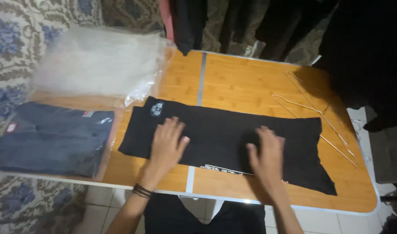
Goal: Fold a black t-shirt and place it inside a clear plastic bag.
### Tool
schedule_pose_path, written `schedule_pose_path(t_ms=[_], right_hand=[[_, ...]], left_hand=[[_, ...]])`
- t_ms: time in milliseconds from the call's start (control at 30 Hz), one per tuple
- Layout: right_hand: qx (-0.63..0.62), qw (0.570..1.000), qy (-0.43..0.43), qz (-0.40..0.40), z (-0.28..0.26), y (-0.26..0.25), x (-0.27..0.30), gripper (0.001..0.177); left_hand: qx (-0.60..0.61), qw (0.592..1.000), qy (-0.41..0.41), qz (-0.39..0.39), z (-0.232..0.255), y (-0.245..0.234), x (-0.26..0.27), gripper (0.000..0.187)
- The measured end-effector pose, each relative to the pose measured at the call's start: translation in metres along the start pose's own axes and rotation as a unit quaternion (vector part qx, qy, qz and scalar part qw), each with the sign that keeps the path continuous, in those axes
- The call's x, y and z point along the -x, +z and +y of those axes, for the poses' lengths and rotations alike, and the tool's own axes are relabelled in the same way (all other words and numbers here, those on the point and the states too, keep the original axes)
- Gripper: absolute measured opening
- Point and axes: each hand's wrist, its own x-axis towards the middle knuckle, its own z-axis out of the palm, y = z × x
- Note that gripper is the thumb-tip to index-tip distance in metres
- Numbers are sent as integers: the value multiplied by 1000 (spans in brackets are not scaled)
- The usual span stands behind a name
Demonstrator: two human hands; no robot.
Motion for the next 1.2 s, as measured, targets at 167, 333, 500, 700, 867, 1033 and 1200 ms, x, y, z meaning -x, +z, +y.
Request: schedule_pose_path(t_ms=[167,333,500,700,867,1033,1200], right_hand=[[-257,963,-4,-79,-91,89,-39,53],[-535,823,165,-92,-179,182,-62,61],[-485,854,188,-11,-219,228,-66,70],[-469,857,211,-13,-220,236,-58,71],[-488,843,227,-17,-218,237,-57,71],[-533,807,256,7,-208,247,-57,72],[-626,741,244,23,-193,255,-50,70]], left_hand=[[-104,980,-143,96,-47,-19,11,59],[-171,951,-234,107,-66,-20,13,74],[-136,940,-307,51,-81,-17,2,80],[-16,948,-315,-46,-105,-29,-9,66],[-18,931,-334,-148,-80,-62,-32,48],[-10,952,-288,-100,-46,-85,-50,45],[62,960,-271,-17,-1,-47,-58,55]])
